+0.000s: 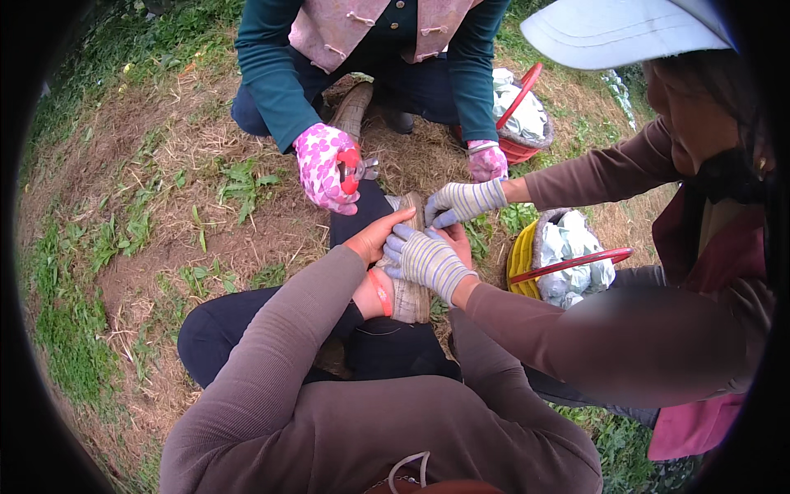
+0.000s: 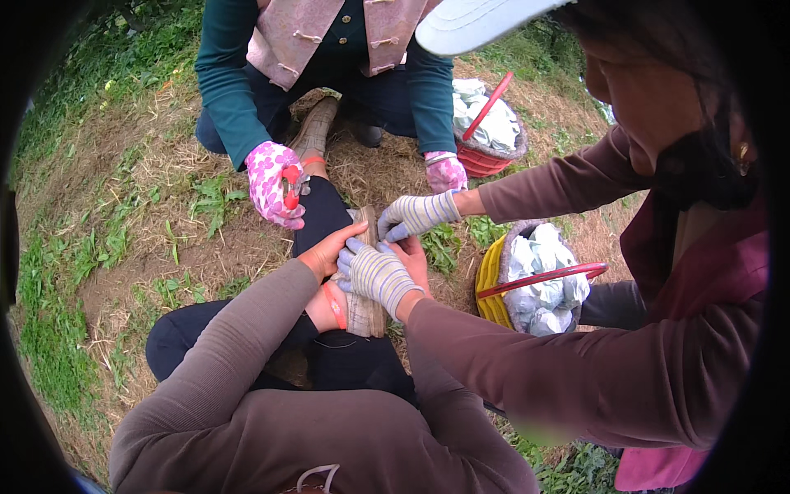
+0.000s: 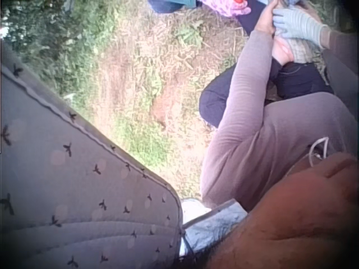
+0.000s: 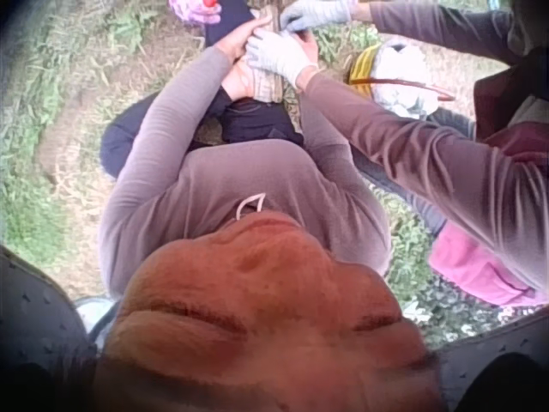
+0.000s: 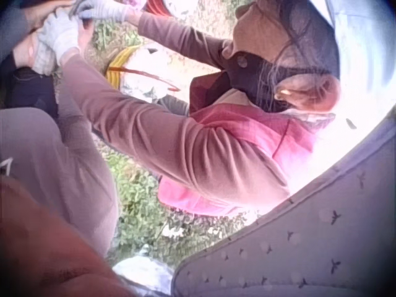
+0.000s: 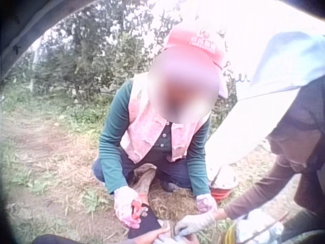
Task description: The person sits on the ground and uses a needle and thread to stitch the sole of their shoe. They repeatedly push the needle through the material and pull the thread tight. Another person briefly approaches to assist with the stitching near the end of the clip.
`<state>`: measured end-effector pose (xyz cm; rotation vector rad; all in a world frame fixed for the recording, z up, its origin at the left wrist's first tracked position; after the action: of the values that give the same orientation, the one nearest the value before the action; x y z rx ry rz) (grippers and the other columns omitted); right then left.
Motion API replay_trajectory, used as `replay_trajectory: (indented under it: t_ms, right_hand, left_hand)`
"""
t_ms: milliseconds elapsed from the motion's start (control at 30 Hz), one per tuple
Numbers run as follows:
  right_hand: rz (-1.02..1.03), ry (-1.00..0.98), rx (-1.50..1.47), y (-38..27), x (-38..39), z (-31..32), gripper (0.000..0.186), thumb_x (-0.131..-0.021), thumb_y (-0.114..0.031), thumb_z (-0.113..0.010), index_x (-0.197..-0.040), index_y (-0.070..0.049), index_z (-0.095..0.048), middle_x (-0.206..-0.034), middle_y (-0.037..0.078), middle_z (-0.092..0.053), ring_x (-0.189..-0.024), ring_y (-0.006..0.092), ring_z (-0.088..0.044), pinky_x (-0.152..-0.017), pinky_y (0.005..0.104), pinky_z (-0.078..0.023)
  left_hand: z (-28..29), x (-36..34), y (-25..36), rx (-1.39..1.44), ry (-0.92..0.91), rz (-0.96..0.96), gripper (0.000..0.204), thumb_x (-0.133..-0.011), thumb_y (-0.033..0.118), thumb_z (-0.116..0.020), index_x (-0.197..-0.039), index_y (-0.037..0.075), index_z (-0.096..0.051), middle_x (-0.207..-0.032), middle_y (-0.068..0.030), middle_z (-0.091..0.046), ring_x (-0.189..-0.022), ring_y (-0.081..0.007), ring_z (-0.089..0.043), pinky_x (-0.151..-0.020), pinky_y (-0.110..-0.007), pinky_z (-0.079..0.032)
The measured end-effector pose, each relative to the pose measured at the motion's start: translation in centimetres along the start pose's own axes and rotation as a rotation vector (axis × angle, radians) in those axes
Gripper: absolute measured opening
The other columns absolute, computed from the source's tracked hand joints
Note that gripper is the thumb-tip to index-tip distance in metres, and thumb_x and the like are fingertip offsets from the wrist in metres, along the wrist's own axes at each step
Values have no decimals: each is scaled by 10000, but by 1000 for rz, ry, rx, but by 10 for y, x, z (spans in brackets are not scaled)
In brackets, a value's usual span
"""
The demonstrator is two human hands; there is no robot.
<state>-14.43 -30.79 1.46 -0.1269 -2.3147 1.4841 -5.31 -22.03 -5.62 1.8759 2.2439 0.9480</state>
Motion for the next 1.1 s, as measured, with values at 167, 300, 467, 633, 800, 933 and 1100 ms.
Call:
replay_trajectory:
  t_ms: [167, 300, 467, 633, 800, 933, 1100]
  right_hand:
    - [-84, -275, 4, -27, 10, -20, 319, -1012, -242, -504, -1285, -82, -550, -1239, 165, -597, -1217, 304, -593, -945, 478, -536]
    - [-198, -490, -61, -26, 17, -41, 394, -949, -341, -541, -1227, -67, -593, -1212, 147, -592, -1210, 278, -568, -964, 435, -509]
    - [-250, -303, 0, -8, 8, -30, 410, -907, -376, -571, -1166, -61, -604, -1164, 123, -615, -1129, 293, -604, -873, 437, -533]
    - [-254, -351, -137, -6, 1, -23, 550, -971, -445, -443, -1299, -14, -539, -1301, 211, -582, -1253, 373, -556, -1001, 542, -486]
    - [-306, -202, -338, -1, -1, -14, 504, -998, -414, -456, -1313, -27, -527, -1353, 247, -554, -1341, 413, -498, -1053, 604, -447]
    - [-94, -408, 154, 3, 0, -28, 435, -920, -422, -550, -1201, -95, -607, -1199, 127, -603, -1216, 298, -540, -911, 500, -505]
    - [-76, -438, 419, 12, -2, -26, 899, -934, -642, -390, -1553, 6, -324, -1539, 270, -409, -1461, 440, -373, -1198, 656, -245]
  left_hand:
    - [-7, 5, 1, -30, -8, 0, 584, -1054, 503, -490, -1370, 25, -599, -1236, -159, -707, -1091, -257, -702, -967, -424, -565]
    - [-6, 5, 2, -67, 18, -3, 603, -1043, 520, -510, -1354, 13, -608, -1211, -166, -714, -1072, -259, -708, -948, -419, -574]
    - [0, 1, -1, -44, -12, -15, 602, -1031, 519, -538, -1316, -4, -622, -1169, -163, -720, -1035, -254, -711, -912, -415, -582]
    - [-3, 0, -1, -21, -24, -13, 572, -1035, 503, -544, -1308, 7, -628, -1155, -149, -724, -1017, -243, -711, -911, -410, -575]
    - [-4, 1, 0, 3, -37, -65, 497, -1014, 447, -611, -1300, 41, -626, -1115, -131, -734, -982, -228, -718, -903, -411, -581]
    - [0, -3, 1, 0, -2, -98, 496, -1011, 444, -620, -1309, 48, -613, -1101, -131, -731, -969, -212, -717, -899, -402, -583]
    - [1, -3, 0, 4, 2, -67, 516, -1002, 464, -632, -1267, 21, -618, -1101, -143, -724, -964, -216, -710, -882, -392, -579]
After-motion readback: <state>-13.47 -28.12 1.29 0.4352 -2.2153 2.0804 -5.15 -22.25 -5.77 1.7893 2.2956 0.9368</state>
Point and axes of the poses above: each hand's wrist, its own x-axis away from the middle knuckle, its own z-axis out of the back of the hand, y = z × x, the point moved 5 cm from there along -x, towards the middle knuckle
